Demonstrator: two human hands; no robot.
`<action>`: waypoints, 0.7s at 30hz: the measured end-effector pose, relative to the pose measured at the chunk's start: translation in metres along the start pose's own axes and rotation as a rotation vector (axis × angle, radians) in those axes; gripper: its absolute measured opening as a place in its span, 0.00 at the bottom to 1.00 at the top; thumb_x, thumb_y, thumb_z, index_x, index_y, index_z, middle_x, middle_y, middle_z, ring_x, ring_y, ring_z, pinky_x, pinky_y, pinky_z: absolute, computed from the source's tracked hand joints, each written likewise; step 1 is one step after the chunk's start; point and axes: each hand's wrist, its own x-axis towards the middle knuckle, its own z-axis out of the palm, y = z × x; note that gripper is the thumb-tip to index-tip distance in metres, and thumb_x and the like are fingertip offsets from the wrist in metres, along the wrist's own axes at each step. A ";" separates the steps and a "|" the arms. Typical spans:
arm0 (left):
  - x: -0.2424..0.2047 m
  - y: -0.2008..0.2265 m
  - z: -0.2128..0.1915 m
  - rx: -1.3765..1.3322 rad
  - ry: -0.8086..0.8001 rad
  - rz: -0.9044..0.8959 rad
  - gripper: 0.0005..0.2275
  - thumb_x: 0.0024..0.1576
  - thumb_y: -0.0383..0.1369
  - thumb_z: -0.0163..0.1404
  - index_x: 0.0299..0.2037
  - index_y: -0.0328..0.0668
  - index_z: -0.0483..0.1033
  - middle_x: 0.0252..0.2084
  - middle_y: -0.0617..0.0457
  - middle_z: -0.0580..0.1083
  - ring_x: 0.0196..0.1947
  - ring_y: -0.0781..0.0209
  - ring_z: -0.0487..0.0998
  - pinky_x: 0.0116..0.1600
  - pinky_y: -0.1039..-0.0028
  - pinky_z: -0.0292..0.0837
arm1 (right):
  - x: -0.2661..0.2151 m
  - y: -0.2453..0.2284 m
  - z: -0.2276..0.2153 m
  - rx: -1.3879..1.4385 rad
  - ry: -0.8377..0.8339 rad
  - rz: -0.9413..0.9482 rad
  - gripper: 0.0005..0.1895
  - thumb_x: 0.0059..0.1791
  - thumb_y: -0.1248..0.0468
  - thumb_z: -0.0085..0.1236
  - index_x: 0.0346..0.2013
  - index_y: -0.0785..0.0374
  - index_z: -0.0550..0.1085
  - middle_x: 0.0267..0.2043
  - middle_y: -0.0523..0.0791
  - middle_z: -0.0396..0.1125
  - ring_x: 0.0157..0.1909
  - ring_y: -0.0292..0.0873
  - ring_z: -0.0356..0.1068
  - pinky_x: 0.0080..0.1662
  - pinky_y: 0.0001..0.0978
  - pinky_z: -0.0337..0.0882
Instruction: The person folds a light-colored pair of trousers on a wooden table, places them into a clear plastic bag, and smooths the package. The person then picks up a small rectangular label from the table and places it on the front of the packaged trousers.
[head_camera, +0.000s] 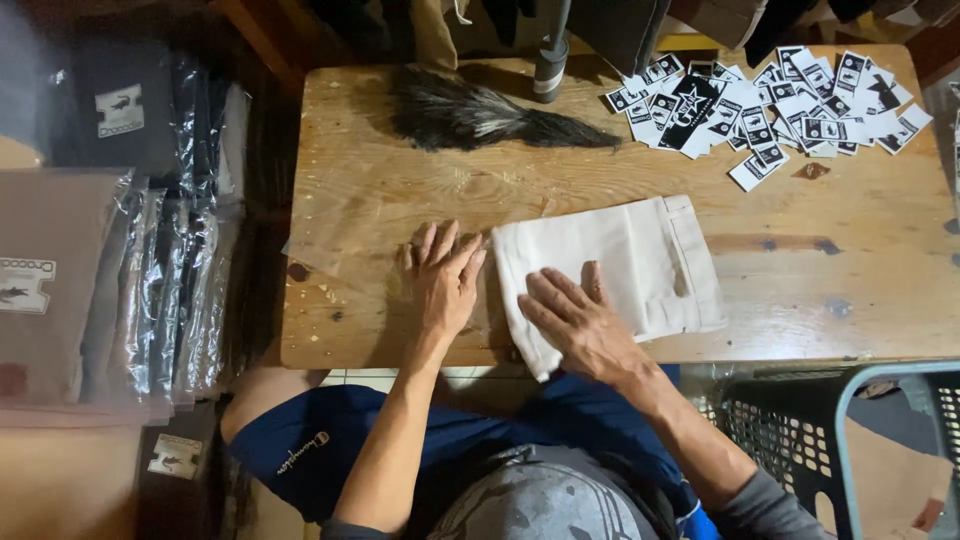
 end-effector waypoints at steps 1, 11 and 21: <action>0.000 0.001 -0.001 -0.012 -0.001 -0.001 0.14 0.65 0.51 0.45 0.57 0.70 0.79 0.66 0.57 0.72 0.71 0.48 0.64 0.70 0.43 0.47 | 0.006 -0.002 0.004 -0.043 -0.031 0.086 0.30 0.49 0.57 0.45 0.67 0.55 0.68 0.68 0.52 0.63 0.69 0.60 0.62 0.68 0.73 0.44; -0.005 0.004 -0.019 -0.460 0.160 -0.067 0.16 0.64 0.39 0.52 0.61 0.51 0.74 0.70 0.44 0.65 0.72 0.39 0.61 0.71 0.46 0.54 | 0.032 0.001 0.032 -0.052 -0.215 0.414 0.49 0.31 0.64 0.55 0.70 0.52 0.65 0.75 0.52 0.54 0.75 0.60 0.52 0.65 0.81 0.43; 0.004 0.000 -0.013 -0.159 0.278 0.071 0.05 0.53 0.38 0.62 0.33 0.52 0.81 0.52 0.57 0.74 0.59 0.50 0.72 0.62 0.57 0.67 | 0.014 0.005 0.026 -0.005 -0.081 0.128 0.45 0.33 0.63 0.46 0.68 0.49 0.68 0.73 0.46 0.60 0.73 0.53 0.57 0.70 0.67 0.39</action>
